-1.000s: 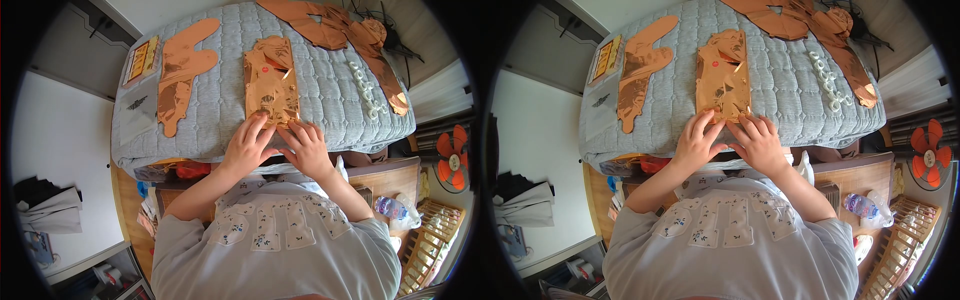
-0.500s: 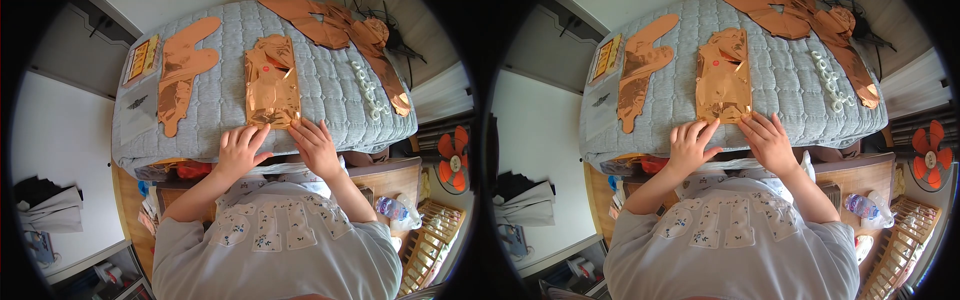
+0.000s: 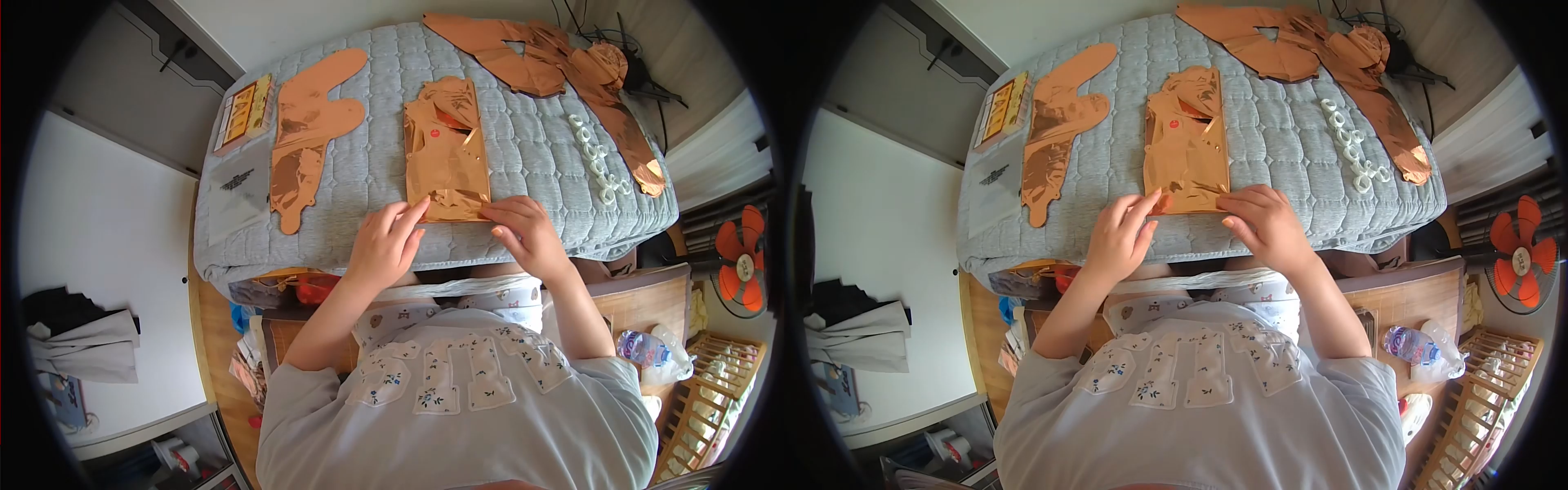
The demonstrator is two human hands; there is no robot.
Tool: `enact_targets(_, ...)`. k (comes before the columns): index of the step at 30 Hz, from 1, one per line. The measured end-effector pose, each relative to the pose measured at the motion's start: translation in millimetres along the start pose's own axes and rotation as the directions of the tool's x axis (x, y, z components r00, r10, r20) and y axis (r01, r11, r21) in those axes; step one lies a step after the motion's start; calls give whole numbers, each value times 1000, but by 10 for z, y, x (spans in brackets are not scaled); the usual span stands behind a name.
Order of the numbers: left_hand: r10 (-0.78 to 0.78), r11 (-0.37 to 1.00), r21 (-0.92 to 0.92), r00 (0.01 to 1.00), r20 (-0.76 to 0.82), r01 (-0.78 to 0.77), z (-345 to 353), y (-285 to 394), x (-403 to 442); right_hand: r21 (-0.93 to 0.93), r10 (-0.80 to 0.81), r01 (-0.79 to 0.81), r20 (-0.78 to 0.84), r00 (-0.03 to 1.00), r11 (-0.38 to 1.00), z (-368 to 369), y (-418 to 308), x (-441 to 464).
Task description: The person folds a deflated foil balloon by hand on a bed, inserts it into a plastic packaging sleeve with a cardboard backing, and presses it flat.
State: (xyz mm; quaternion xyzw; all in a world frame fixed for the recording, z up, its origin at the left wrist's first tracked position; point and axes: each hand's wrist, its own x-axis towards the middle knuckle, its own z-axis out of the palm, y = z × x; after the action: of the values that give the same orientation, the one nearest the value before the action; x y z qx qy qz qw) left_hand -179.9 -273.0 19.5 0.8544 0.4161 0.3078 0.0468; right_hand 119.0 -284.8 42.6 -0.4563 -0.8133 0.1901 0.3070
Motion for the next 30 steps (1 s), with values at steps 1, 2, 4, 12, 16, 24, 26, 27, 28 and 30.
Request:
enact_targets(1, 33, 999, 2, 999, 6, -33, -36, -35, 38, 37, -7, 7, 4, 1000, 999, -33, 23, 40)
enact_targets(2, 35, 999, -10, 999, 8, -35, -61, -71, 64, 59, -51, 50, 19, 999, 997, -77, 30, 83)
enact_targets(4, 45, 999, -13, 999, 18, -45, -179, -149, 120, 61, -91, 88, 45, 995, 994, -144, 72, 153)
enact_targets(12, 2, 996, 82, 960, 281, -26, -290, -323, 364, -275, -125, 145, 89, 988, 950, -106, 161, 302)
enact_targets(16, 72, 994, 59, 943, 325, -96, -179, -375, 424, -245, -38, 75, 154, 987, 967, -70, 122, 362)
enact_targets(24, 141, 955, 185, 904, 403, -231, -227, -283, 419, -206, -77, 115, 186, 980, 972, -54, 90, 263)
enact_targets(26, 166, 959, 148, 903, 396, -241, -250, -242, 383, -143, -106, 129, 158, 982, 981, -73, 73, 216)
enact_targets(27, 193, 961, 114, 902, 385, -254, -259, -222, 364, -141, -105, 128, 163, 981, 982, -51, 101, 196)
enact_targets(28, 189, 962, 111, 903, 386, -249, -271, -195, 343, -150, -137, 158, 147, 980, 976, -9, 144, 171)
enact_targets(30, 140, 986, 23, 889, 436, -167, -279, -154, 305, -159, -166, 186, 135, 977, 970, 23, 167, 142)
